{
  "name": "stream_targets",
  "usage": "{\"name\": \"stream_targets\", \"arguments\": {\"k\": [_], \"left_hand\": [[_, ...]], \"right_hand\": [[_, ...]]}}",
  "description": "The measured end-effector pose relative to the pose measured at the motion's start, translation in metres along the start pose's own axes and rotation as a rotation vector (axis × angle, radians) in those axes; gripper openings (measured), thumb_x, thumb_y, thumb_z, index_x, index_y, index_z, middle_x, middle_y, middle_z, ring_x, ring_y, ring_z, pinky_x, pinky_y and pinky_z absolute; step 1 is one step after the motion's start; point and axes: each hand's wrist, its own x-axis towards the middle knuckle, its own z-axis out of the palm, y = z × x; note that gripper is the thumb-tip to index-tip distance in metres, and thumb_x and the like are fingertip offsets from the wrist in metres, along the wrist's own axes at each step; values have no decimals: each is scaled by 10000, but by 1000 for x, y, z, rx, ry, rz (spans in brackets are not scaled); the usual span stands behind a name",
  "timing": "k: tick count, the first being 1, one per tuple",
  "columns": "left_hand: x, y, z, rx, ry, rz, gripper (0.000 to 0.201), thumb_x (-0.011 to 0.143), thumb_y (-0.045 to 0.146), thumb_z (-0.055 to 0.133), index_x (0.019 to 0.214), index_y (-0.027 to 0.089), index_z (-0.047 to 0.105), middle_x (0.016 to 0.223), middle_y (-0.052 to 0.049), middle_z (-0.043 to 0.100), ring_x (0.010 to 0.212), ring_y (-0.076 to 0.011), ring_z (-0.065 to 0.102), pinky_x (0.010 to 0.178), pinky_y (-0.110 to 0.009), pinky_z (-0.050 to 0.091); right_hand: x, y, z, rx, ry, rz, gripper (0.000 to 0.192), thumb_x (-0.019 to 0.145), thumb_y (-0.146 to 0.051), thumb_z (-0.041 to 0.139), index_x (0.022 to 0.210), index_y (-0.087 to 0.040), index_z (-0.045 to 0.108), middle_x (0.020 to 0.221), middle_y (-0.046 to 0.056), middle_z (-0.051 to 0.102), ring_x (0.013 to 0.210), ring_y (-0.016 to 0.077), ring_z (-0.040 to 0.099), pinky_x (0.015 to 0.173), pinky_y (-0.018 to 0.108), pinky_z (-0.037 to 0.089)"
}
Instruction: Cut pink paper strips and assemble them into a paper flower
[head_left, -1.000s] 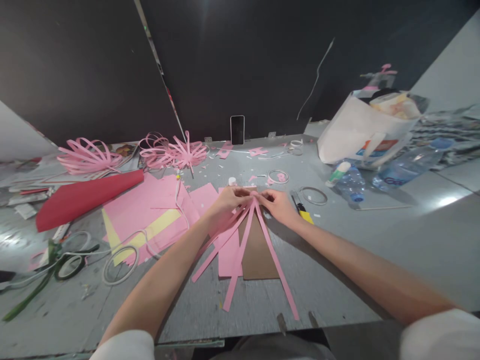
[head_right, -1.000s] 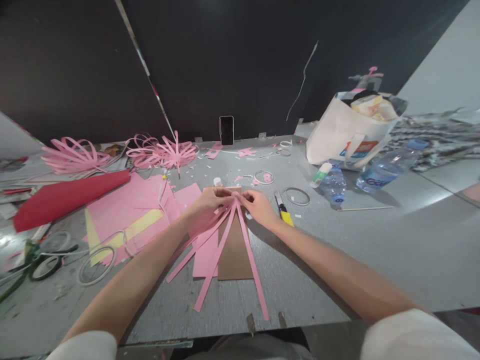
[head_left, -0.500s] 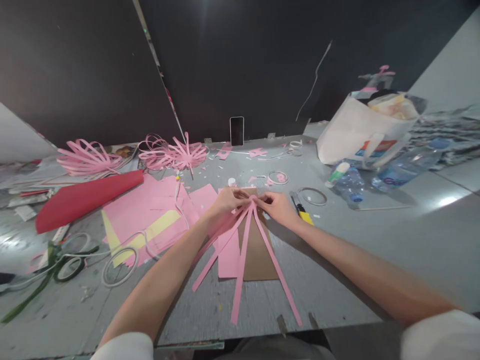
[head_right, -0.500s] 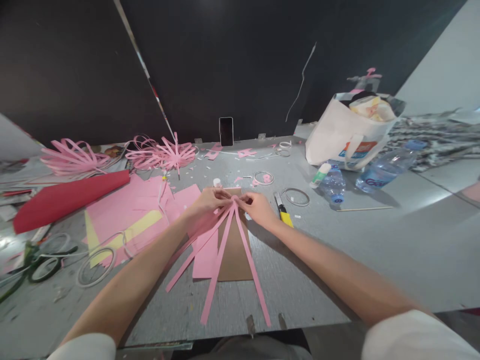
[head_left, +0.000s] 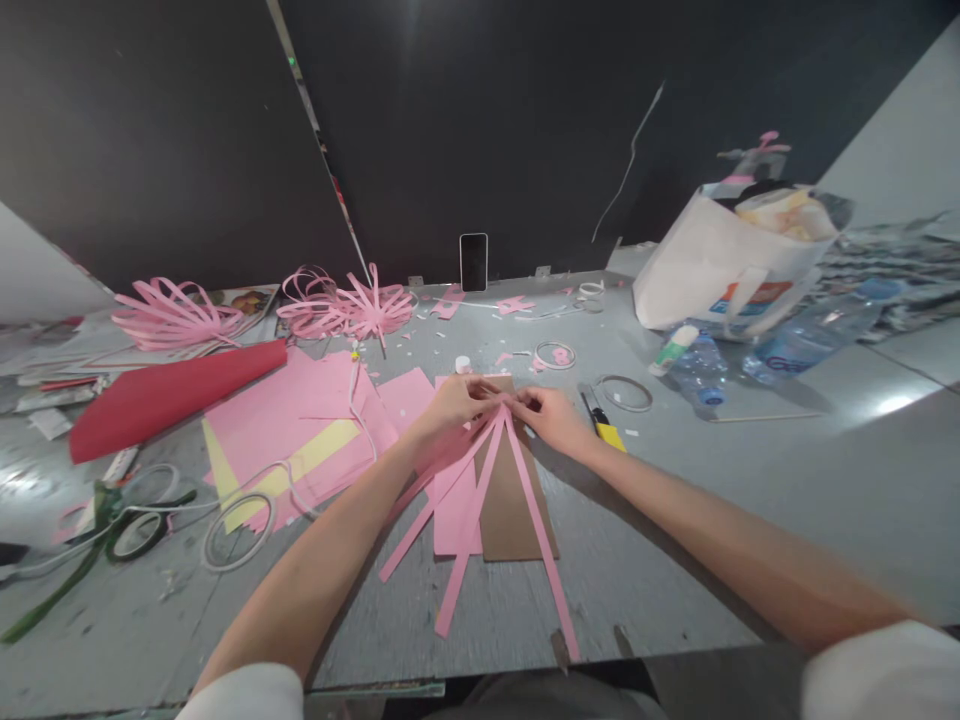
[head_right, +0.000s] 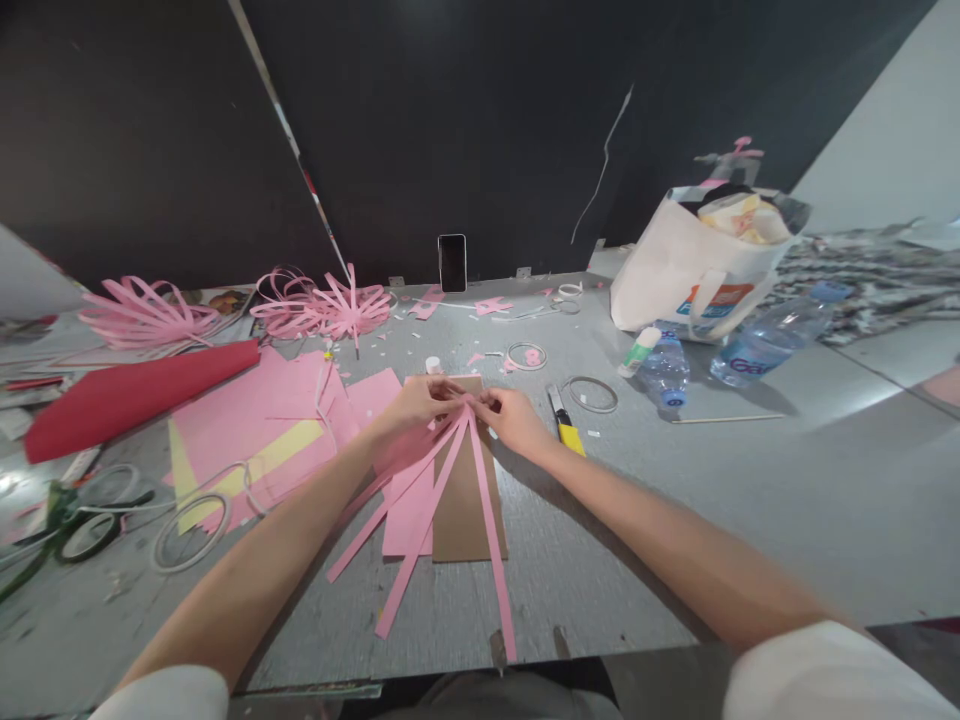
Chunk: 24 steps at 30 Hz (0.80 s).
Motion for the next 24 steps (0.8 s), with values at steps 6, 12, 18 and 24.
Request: {"name": "stream_targets", "arguments": {"k": [6,12,18,24], "left_hand": [[-2,13,-12,161,2,-108,389,791,458,884,988,133,801,781,-86,780,516,-128,603,521,-247,456],[-11,26,-33,369,116,-102,193,723,264,850,883,159,828,747,-58,767,664,-190,683,607,-259,453],[-32,22,-68,331,127,-270,225,645,242,849,855,168,822,716,-43,748,638,-180,668,579,-251,455],[-56,10,-121,276,297,-368,307,678,277,852,951,148,799,673,-25,730,554,-163,640,538,-244,463]], "right_hand": [[-2,-2,-1,-51,-41,-72,467,1030,-580,554,867,-209,785,867,54,778,756,216,618,672,316,415],[-2,2,3,-51,-18,-51,367,1012,-481,565,874,-200,756,851,55,766,736,205,624,680,321,418],[-3,5,5,-60,-30,-84,323,1015,-436,556,921,-201,757,933,68,791,788,209,661,736,328,458],[-3,6,6,-78,-42,-103,285,1017,-398,549,927,-212,746,945,63,787,819,215,678,758,335,470]]}}
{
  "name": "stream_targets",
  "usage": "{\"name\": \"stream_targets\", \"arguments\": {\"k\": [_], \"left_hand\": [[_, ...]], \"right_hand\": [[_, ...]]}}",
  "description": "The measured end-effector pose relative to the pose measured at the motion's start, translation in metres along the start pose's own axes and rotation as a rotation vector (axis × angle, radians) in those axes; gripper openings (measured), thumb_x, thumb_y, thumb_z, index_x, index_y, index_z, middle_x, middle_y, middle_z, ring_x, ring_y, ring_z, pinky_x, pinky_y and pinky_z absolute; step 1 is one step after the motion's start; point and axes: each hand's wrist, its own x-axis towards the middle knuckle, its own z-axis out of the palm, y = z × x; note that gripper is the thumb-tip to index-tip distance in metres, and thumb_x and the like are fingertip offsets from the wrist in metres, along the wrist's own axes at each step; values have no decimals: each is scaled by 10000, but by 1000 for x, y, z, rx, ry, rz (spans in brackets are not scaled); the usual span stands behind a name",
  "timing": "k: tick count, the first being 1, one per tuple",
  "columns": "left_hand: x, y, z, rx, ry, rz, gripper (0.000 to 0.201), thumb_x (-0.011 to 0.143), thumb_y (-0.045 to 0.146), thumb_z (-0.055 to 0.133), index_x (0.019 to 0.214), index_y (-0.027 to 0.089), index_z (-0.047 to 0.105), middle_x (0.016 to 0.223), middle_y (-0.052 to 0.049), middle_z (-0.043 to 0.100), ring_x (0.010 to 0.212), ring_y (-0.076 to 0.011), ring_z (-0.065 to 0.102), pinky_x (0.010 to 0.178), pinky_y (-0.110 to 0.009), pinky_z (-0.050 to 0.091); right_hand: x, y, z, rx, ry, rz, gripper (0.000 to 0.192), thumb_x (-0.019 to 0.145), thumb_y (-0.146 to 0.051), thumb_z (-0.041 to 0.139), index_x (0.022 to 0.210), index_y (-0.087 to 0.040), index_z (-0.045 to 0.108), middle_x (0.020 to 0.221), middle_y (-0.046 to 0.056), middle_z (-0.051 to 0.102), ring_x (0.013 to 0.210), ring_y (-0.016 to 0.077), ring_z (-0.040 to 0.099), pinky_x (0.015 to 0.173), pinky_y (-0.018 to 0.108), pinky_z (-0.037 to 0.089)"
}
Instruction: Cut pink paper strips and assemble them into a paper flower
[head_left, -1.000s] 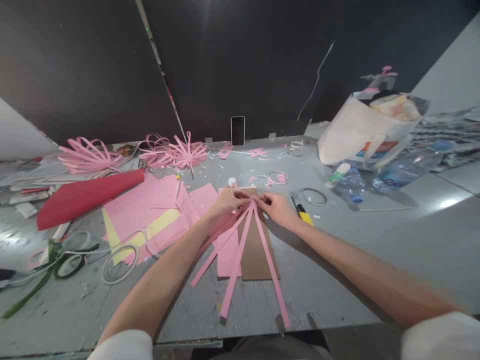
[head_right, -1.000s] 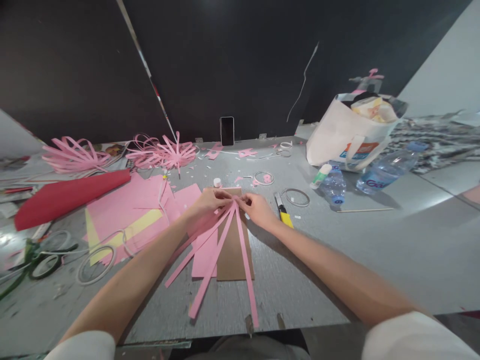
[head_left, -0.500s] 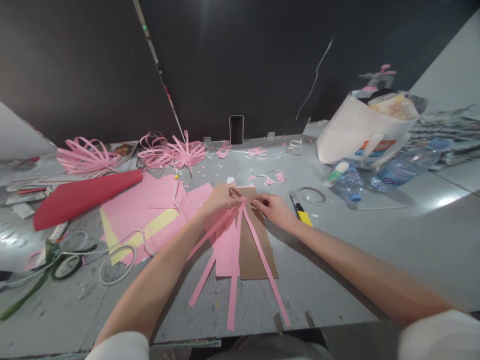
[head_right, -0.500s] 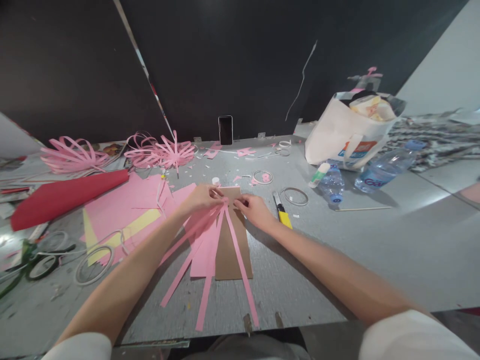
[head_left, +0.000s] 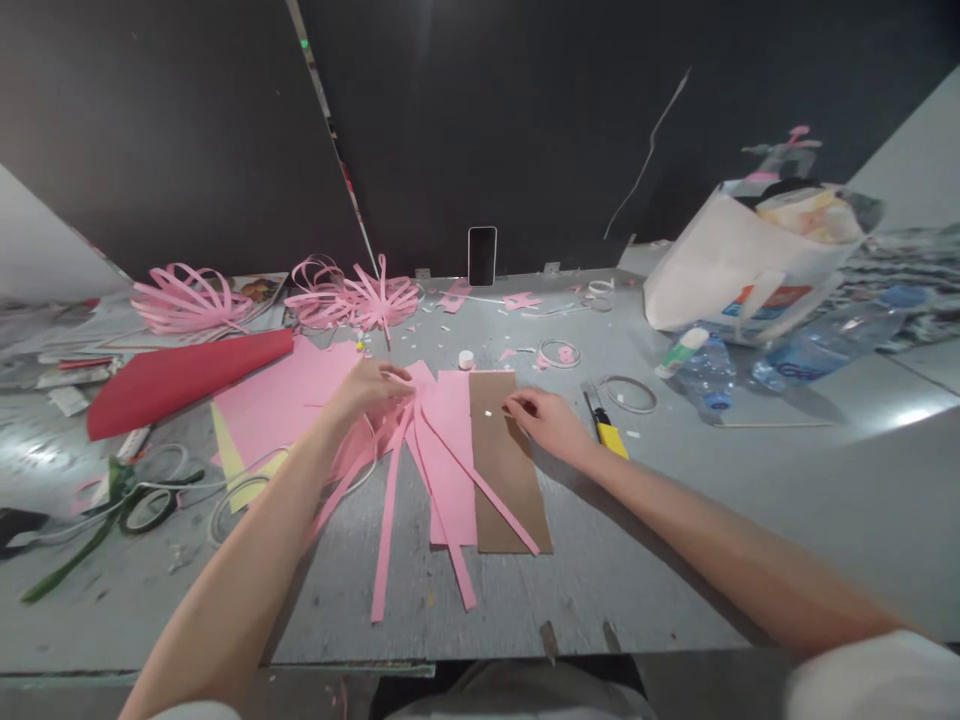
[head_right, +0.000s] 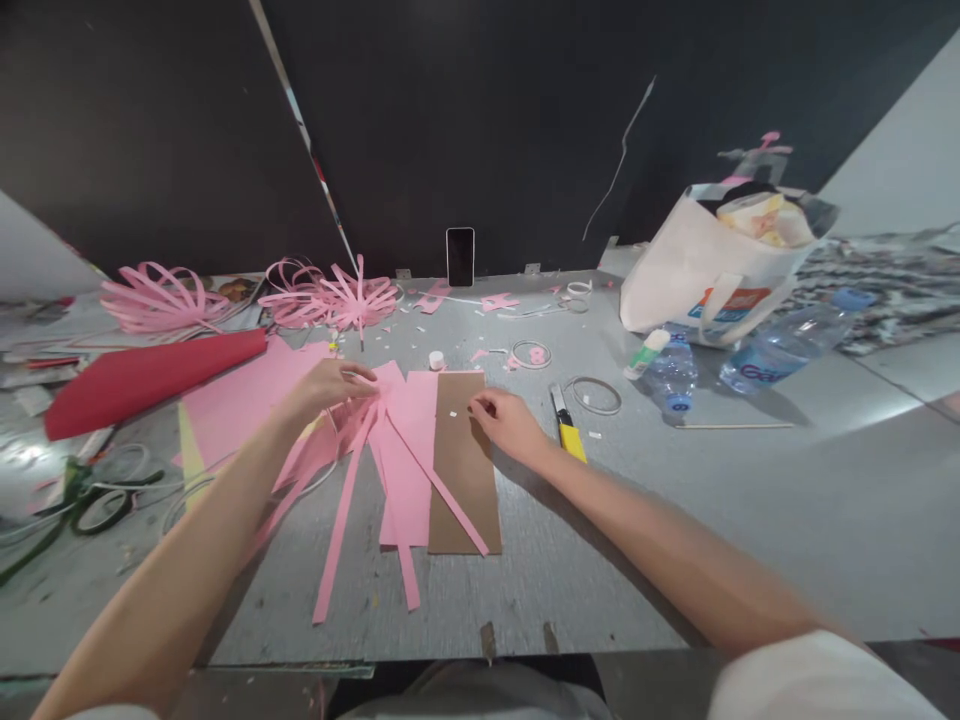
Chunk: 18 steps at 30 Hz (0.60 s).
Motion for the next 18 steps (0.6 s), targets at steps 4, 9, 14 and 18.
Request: {"name": "stream_targets", "arguments": {"k": [4,9,14,18], "left_hand": [[-3,-12,-6,198,180,-52,278,831,242,725,1084,139,776,848,-86,796,693,-231,736,662,-304,562],[-26,-6,36,652,463,298,385,970,164,512,1298,129,710,1352,-221,711,1277,-382,651,1090,-497,514],[-24,-7,52,717,304,285,355,974,156,489,1242,145,722,1256,-192,748,1211,-359,688,1059,-470,537],[-4,-33,37,691,400,350,437,965,124,452,1347,128,664,1342,-212,704,1312,-355,644,1137,-504,501]], "right_hand": [[0,2,2,-35,5,2,265,1028,-369,539,937,-214,733,963,74,783,822,214,680,755,338,477],[1,-13,-6,-142,38,-134,225,1032,-313,544,1114,-199,719,1080,108,755,912,222,678,827,353,500],[0,-47,-35,-142,-32,-132,245,1036,-341,516,1092,-229,727,1072,80,772,901,210,667,821,351,496],[-14,-57,-54,-122,-82,-74,371,1012,-479,477,1099,-263,766,1076,121,781,932,268,684,837,426,509]]}}
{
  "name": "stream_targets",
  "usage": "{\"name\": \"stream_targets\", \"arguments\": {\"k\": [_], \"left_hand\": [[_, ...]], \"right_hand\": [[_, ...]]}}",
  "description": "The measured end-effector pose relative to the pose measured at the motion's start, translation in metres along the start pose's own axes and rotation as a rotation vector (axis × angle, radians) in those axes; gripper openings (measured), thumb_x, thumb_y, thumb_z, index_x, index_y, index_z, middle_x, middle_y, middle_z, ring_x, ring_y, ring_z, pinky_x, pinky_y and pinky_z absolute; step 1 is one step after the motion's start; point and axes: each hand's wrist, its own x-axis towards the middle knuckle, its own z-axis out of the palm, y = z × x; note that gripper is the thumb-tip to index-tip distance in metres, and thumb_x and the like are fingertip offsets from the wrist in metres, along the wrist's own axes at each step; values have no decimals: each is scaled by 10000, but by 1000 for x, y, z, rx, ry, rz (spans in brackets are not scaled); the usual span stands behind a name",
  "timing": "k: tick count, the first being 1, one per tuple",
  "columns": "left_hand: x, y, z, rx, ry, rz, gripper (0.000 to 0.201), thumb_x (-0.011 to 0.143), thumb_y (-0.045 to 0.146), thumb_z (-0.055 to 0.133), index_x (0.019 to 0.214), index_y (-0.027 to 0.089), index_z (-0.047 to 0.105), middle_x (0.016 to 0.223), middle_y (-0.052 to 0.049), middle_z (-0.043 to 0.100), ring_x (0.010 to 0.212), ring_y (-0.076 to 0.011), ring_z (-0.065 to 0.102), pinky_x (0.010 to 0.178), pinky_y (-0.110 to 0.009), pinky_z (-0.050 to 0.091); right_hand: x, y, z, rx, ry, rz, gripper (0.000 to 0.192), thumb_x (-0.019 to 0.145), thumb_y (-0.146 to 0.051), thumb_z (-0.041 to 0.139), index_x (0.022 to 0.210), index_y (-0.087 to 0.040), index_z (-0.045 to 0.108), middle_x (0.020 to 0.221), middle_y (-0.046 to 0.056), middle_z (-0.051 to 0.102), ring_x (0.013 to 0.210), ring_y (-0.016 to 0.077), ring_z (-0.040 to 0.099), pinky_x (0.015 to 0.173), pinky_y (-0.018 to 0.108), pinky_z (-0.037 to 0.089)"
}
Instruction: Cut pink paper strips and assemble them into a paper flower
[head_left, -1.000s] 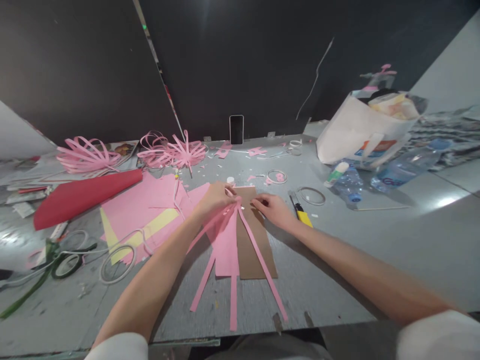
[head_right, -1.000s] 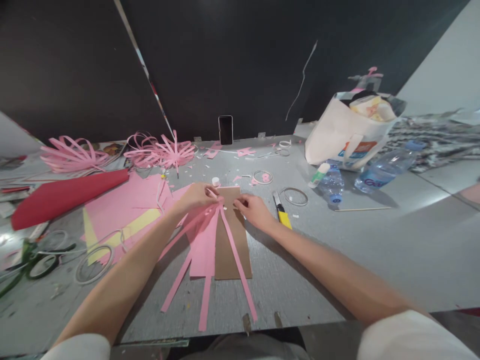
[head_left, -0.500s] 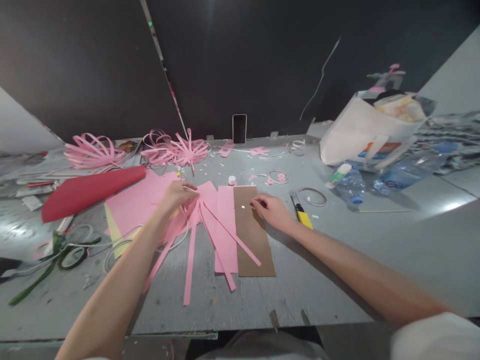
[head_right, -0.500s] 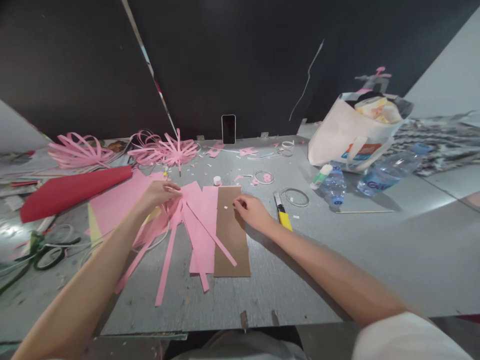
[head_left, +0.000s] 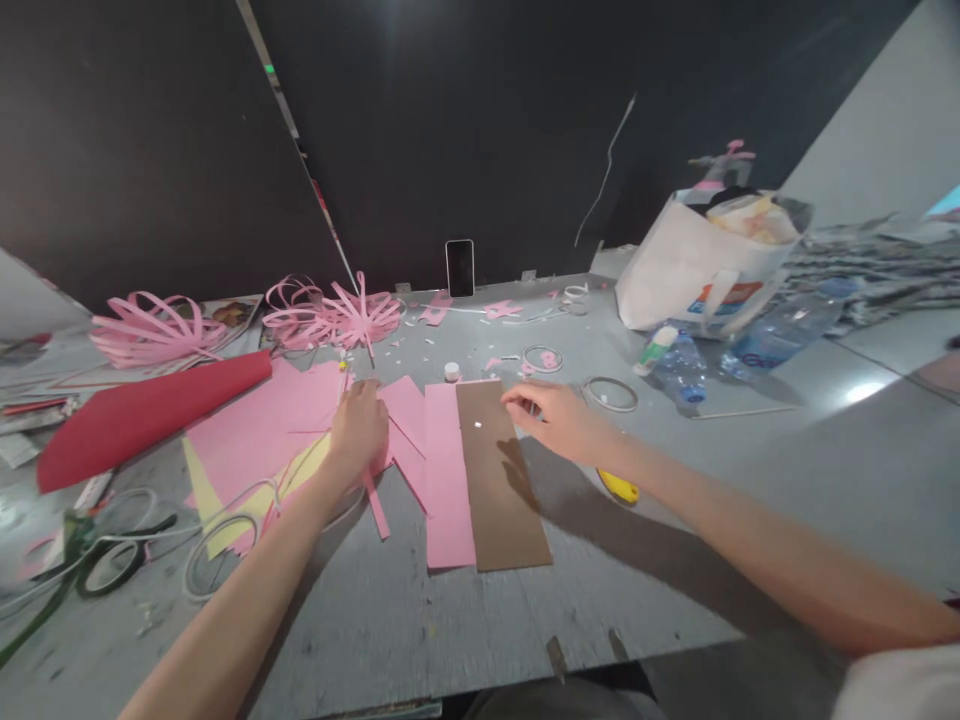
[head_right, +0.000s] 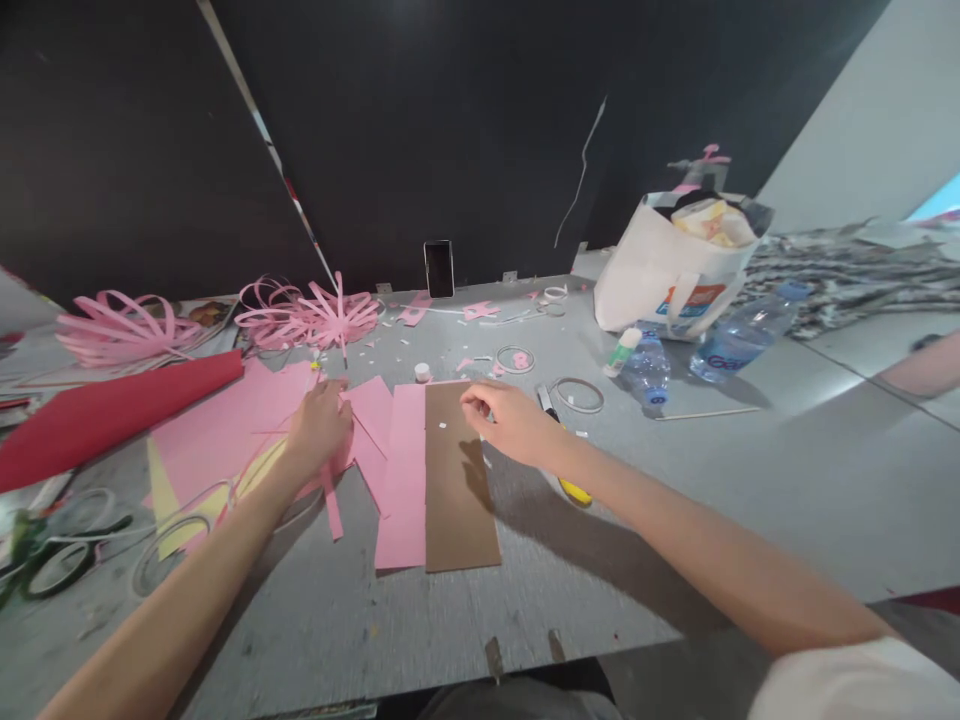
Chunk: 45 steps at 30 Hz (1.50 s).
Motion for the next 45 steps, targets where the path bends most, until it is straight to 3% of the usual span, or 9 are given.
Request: {"name": "stream_targets", "arguments": {"k": [3,5,8,10,13,18,25,34,45], "left_hand": [[-2,-16,9,-27,73,19,476,986,135,421,1422,90,609,1476,-242,614,1446,-356,551,1190,-510,468],[-7,-15,10,8,94,6,480,986,134,426,1427,85,610,1567,-257,536,1493,-385,498,1196,-540,455],[-17,4,3,104,107,12,434,1005,167,449,1384,102,651,1644,-261,457,1437,-457,515,1134,-626,468],[-27,24,-3,112,98,102,391,1026,182,451,1335,123,683,1606,-235,517,1416,-447,521,1140,-621,462],[-46,54,-8,-8,7,324,340,1049,196,475,1307,167,694,1523,-181,618,1377,-352,573,1161,-524,484],[-69,77,0,-30,-103,464,351,1055,148,437,1279,180,705,1469,-178,670,1353,-334,625,1122,-514,523],[-64,65,10,-103,-161,581,412,1073,184,431,1392,117,683,1456,-191,697,1370,-299,664,1203,-491,507],[-53,52,3,-251,-118,679,306,1060,170,497,1253,155,734,1365,-131,742,1295,-275,685,1117,-458,595],[-54,49,10,-248,-149,663,320,1046,160,521,1336,160,655,1468,-153,643,1402,-287,583,1165,-484,553]], "right_hand": [[-14,4,1,-8,-26,66,380,969,-559,472,1068,-371,787,1091,146,783,965,317,704,862,479,510],[-22,8,7,-61,-25,87,366,993,-506,453,1062,-350,777,1095,131,781,964,311,711,886,475,520],[-33,16,21,-154,10,102,314,1031,-379,462,1150,-275,734,1049,102,781,926,277,720,849,428,540],[-39,23,29,-165,10,128,290,1035,-348,503,1220,-263,710,1017,93,782,894,265,734,801,402,554],[-44,31,37,-198,48,68,303,1040,-324,534,1295,-262,686,1186,119,761,1099,302,723,939,454,578],[-49,42,44,-252,18,-104,537,1034,-318,578,1568,-303,517,1564,120,589,1473,327,514,1198,557,477],[-55,45,45,-338,-53,-80,563,1065,-375,550,1619,-283,514,1659,155,515,1557,372,438,1232,618,425],[-50,32,15,-263,-472,0,890,989,-710,615,1732,-308,335,1814,102,170,1678,403,112,1317,671,160],[-50,32,24,-288,-474,-35,897,1011,-741,558,1747,-313,273,1815,118,133,1682,398,80,1304,686,156]]}}
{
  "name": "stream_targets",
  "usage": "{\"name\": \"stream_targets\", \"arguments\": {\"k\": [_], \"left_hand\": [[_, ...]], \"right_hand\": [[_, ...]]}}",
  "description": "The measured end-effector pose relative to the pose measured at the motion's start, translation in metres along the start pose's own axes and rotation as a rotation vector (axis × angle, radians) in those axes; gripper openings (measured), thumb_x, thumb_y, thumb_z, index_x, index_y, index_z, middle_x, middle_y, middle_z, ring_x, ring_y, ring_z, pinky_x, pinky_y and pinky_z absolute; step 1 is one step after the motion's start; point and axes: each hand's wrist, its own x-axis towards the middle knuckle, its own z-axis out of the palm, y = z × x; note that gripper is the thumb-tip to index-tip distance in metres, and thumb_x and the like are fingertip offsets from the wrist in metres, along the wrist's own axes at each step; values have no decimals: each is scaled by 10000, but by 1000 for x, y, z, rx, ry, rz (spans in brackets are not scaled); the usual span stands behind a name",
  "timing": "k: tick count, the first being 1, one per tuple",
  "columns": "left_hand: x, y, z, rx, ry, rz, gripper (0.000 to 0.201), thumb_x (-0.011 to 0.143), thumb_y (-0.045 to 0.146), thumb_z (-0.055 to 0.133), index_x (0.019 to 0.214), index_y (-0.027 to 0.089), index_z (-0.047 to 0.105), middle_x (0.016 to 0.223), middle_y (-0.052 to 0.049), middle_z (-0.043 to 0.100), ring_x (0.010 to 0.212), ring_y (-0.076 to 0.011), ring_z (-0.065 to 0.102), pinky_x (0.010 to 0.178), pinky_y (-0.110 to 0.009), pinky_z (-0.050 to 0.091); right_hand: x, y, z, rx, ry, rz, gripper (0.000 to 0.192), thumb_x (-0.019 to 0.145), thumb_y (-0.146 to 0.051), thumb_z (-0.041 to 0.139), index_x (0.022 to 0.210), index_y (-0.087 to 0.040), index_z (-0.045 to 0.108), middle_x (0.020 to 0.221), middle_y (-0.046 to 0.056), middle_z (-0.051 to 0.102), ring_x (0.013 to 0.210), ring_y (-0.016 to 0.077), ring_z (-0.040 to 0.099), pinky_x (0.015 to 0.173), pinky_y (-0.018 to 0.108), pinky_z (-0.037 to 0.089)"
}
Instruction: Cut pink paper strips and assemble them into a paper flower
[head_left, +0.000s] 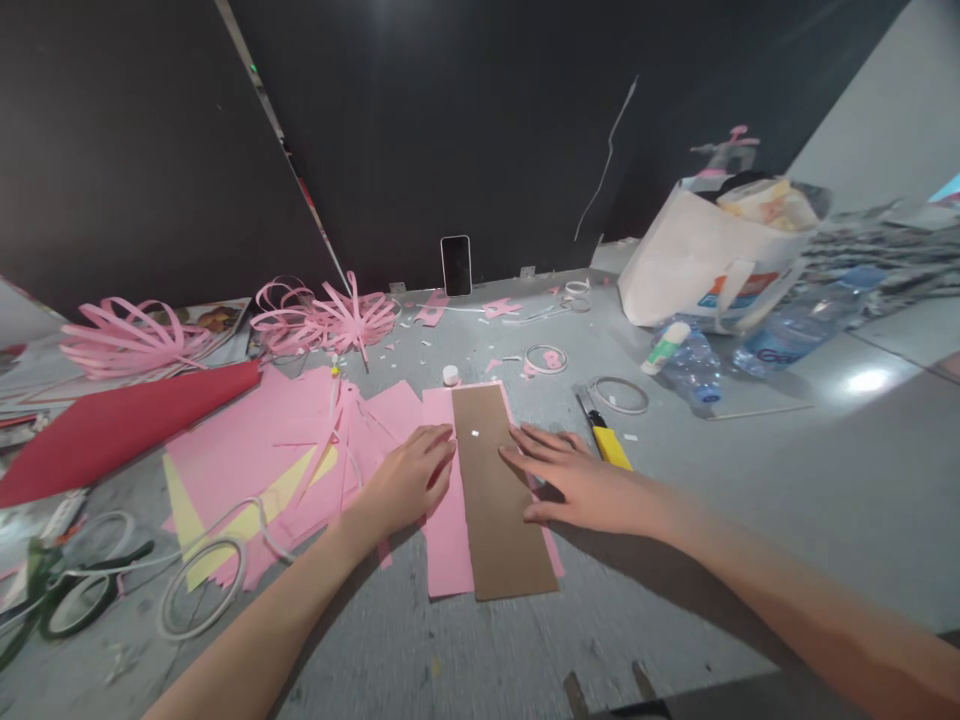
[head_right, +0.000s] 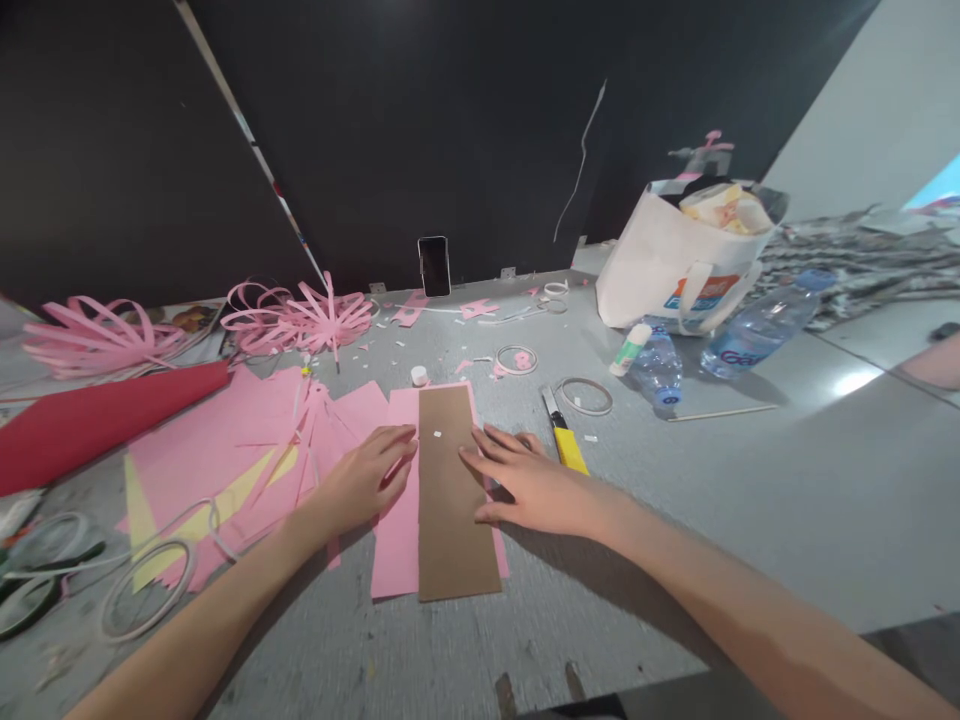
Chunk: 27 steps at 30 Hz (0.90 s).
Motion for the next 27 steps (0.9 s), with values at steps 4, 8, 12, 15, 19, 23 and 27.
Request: {"name": "stream_targets", "arguments": {"k": [4,8,12,15,19,23,27], "left_hand": [[0,-1,2,-9,-9,3,439,1030,146,532,1467,179,548,1514,-146,589,1421,-290,553,1175,-496,541],[0,-1,3,-44,-20,-7,485,1043,156,516,1523,220,492,1524,-122,577,1420,-287,537,1173,-505,538],[0,0,2,-66,-25,-22,484,1047,161,511,1525,232,497,1535,-122,562,1396,-292,542,1159,-518,546],[1,1,2,-76,-9,-16,475,1052,159,505,1521,240,508,1520,-125,568,1380,-291,551,1157,-522,547],[0,1,3,-62,0,-11,459,1062,173,501,1513,255,526,1514,-117,581,1375,-292,556,1151,-535,552],[0,1,3,-58,-5,-13,445,1070,189,488,1508,250,539,1489,-118,608,1378,-286,555,1158,-532,549],[1,2,2,-48,-24,-10,443,1074,193,470,1510,221,539,1484,-137,613,1383,-293,550,1153,-533,552]], "right_hand": [[0,-2,0,-5,0,-4,897,1013,-739,557,1747,-304,279,1817,127,106,1681,402,78,1304,685,154],[1,-3,0,-21,2,-11,889,1023,-734,541,1747,-288,284,1816,142,110,1681,404,82,1298,692,159],[1,-1,2,-15,26,-28,874,1021,-722,557,1744,-306,295,1817,133,141,1679,413,96,1298,699,149],[1,0,3,-8,30,-33,879,1017,-730,556,1745,-316,288,1818,129,139,1678,419,95,1296,706,146],[1,0,2,-24,20,-29,880,1023,-737,535,1747,-305,283,1820,129,130,1681,408,86,1299,696,152],[1,0,3,-28,24,-30,878,1025,-730,536,1749,-310,273,1821,121,132,1681,407,90,1303,690,147],[1,1,4,-31,30,-36,873,1026,-728,534,1750,-316,270,1823,118,131,1681,405,93,1303,686,147]]}}
